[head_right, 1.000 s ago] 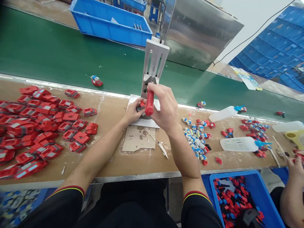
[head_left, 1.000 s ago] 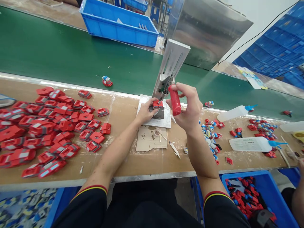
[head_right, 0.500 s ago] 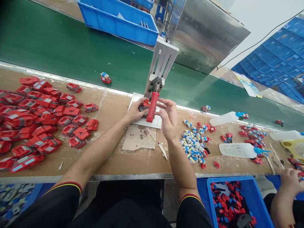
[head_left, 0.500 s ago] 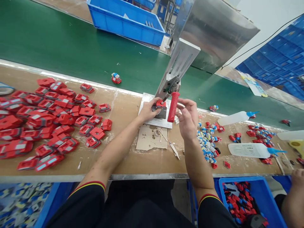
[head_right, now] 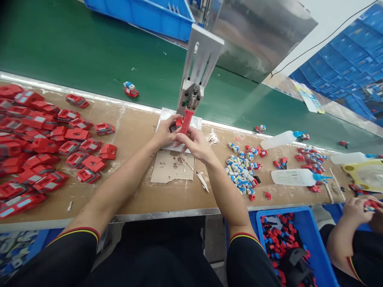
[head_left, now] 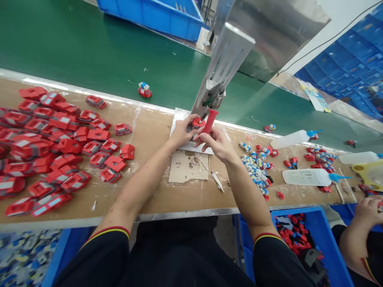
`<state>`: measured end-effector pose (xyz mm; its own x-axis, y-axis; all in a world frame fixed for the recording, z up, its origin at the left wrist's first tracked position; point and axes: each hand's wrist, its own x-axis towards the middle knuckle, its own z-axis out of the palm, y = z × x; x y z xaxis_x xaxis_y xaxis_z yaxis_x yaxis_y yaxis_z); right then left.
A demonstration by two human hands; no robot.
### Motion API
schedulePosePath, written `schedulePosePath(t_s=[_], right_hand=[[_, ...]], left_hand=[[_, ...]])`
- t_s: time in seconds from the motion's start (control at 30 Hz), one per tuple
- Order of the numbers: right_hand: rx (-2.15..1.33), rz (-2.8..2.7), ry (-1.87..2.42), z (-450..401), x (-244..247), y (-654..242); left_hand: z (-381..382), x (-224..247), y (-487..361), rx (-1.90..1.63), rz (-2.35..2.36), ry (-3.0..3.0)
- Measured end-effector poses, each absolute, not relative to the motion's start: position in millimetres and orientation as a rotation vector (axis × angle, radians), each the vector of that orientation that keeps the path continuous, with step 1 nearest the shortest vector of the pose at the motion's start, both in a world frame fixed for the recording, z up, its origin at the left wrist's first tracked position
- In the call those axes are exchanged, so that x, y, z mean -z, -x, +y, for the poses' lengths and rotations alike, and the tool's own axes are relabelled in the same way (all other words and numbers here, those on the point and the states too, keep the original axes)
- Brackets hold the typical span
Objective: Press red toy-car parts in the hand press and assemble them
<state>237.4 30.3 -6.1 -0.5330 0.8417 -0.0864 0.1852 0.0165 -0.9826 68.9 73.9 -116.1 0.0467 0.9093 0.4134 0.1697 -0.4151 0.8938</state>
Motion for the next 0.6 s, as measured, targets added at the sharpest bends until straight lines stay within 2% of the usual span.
schedulePosePath(t_s=[0.17,0.3,0.4,0.5,0.6], right_hand=[[-1.356,-1.784,1.066,45,19,-227],[-1.188,-1.737,1.003,44,16,-255],[-0.933,-1.543,0.960,39,15,-300],[-0.738,-1.401,0.907,33,10,-330],[-0.646,-1.528,0.833,4,-12,-325]], left_hand=[[72,105,-71,-1.371,1.145,-1.728],[71,83,-54,-1.251,1.232,-1.833],[75,62,5,-1.218,1.402,-1.940],[74,43,91,-1.276,1.863,-1.846],[60,29,155,-1.263,2.173,-1.737]])
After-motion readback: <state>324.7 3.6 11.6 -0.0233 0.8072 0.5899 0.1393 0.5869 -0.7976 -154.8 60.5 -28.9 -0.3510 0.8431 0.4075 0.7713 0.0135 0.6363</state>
